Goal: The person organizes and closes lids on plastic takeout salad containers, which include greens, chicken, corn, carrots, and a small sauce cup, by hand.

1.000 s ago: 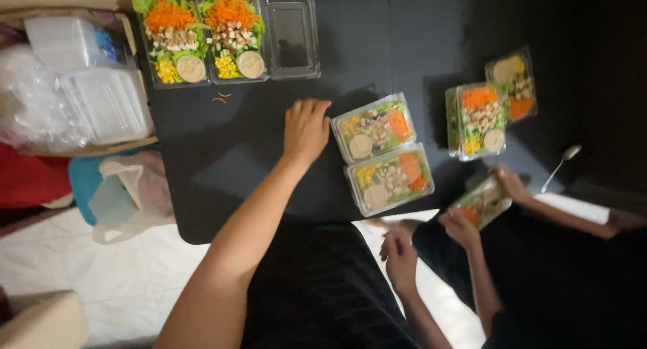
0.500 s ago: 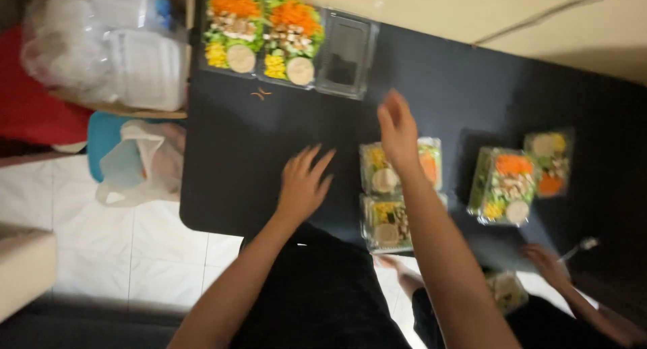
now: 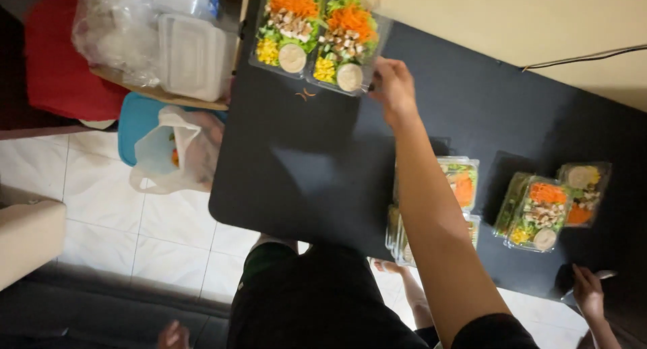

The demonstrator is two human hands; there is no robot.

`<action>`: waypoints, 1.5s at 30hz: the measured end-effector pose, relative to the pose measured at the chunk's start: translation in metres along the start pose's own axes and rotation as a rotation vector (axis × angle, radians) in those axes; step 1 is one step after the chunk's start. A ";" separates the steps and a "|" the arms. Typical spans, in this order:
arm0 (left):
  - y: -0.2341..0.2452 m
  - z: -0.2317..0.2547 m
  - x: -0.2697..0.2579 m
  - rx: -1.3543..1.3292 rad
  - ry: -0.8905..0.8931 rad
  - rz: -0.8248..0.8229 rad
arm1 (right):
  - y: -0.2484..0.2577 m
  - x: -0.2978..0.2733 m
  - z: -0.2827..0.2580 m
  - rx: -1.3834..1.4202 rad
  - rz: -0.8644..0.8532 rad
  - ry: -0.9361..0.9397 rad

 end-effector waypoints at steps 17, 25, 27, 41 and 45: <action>0.041 0.076 0.033 -0.124 0.027 -0.317 | -0.045 0.011 0.016 -0.314 0.149 -0.052; 0.083 0.087 0.073 -0.014 0.147 -0.348 | -0.050 0.046 0.052 0.354 -0.128 0.076; 0.088 0.088 0.085 0.033 0.153 -0.387 | -0.046 0.046 0.054 0.357 -0.151 0.123; 0.100 0.343 0.096 -0.336 -0.319 -0.398 | -0.026 -0.060 0.095 0.705 -0.200 0.236; 0.062 0.468 0.036 -0.489 -0.707 -0.701 | -0.039 -0.135 0.150 0.720 -0.020 0.133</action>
Point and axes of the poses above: each hand's wrist, its own x-axis towards the middle knuckle, its own y-axis out of the back of the hand, z = x × y, the point moved 5 cm from there along x, towards the middle knuckle, and after that the axes turned 4 degrees about z, right-handed, at the moved point
